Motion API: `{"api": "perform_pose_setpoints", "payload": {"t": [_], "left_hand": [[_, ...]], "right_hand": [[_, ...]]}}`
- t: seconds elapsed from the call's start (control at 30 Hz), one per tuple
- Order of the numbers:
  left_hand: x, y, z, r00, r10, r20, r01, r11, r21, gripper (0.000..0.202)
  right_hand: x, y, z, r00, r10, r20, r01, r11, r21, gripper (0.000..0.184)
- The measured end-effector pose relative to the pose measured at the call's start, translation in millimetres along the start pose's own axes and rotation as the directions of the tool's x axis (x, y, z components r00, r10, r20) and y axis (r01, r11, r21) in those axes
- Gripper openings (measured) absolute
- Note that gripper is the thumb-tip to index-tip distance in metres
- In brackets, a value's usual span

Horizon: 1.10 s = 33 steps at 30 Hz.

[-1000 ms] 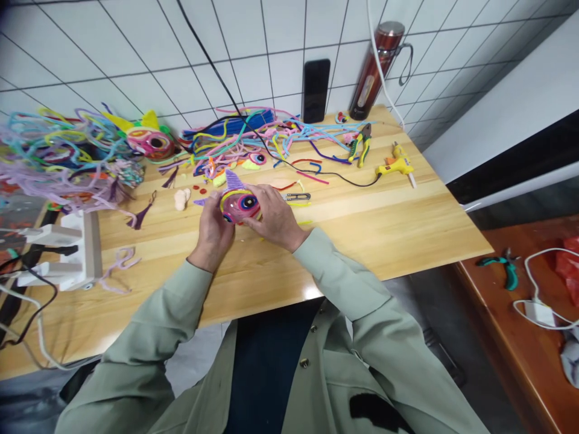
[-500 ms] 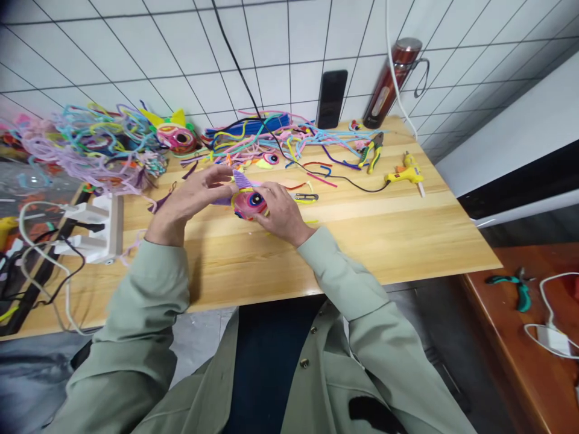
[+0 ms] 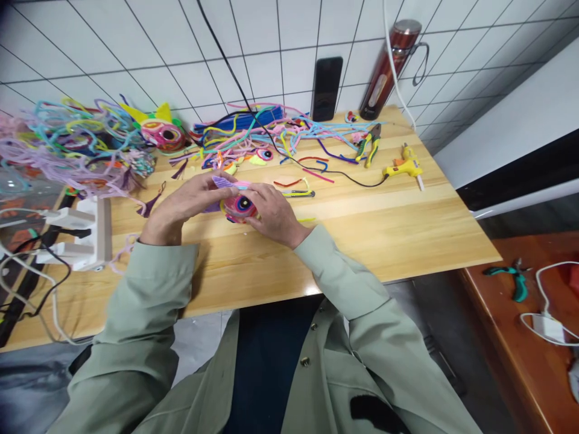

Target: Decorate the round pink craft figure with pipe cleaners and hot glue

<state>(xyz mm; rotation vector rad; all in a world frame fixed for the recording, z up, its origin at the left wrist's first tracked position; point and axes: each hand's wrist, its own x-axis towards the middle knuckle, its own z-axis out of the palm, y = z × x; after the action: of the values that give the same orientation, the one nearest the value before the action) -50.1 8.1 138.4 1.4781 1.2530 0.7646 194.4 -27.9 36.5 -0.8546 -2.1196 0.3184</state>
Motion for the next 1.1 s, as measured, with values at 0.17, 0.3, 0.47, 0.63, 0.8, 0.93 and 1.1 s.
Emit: {"api": "perform_pose_setpoints", "payload": {"t": [0.17,0.3,0.47,0.63,0.8,0.93,1.1], "left_hand": [[-1.9,6.3,-5.0,1.0,0.015,0.006,-0.016,0.994,0.105,0.021],[-7.8,3.6,-3.5,0.998,0.036,-0.05,-0.026,0.983,0.181,0.021],[-12.8,-4.4,1.8,0.995,0.07,-0.077,-0.05,0.97,0.236,0.024],[-12.6,-13.0,5.8,0.986,0.132,-0.097,-0.109,0.972,0.207,0.032],[-14.0,-14.2,7.6,0.993,0.099,-0.064,-0.092,0.991,0.095,0.042],[-17.9,-13.3,7.2,0.996,0.08,-0.025,-0.08,0.997,0.009,0.045],[-19.5,-11.9,7.9,0.998,0.06,-0.007,-0.06,0.998,0.016,0.049]], "right_hand": [[1.6,2.3,-4.6,1.0,0.015,0.02,-0.015,1.0,0.018,0.064],[2.0,5.7,-7.9,1.0,0.011,0.001,-0.011,0.999,0.045,0.069],[0.9,6.9,-7.2,1.0,-0.016,-0.016,0.017,0.999,0.051,0.069],[-0.4,6.1,-5.4,1.0,0.004,-0.009,-0.004,1.0,0.027,0.066],[-0.4,7.3,-14.3,1.0,0.009,-0.02,-0.008,0.998,0.066,0.065],[-1.1,10.4,-23.9,0.997,0.071,-0.019,-0.07,0.997,0.04,0.057],[-1.2,8.2,-23.0,0.999,0.042,-0.005,-0.042,0.999,-0.012,0.041]]}}
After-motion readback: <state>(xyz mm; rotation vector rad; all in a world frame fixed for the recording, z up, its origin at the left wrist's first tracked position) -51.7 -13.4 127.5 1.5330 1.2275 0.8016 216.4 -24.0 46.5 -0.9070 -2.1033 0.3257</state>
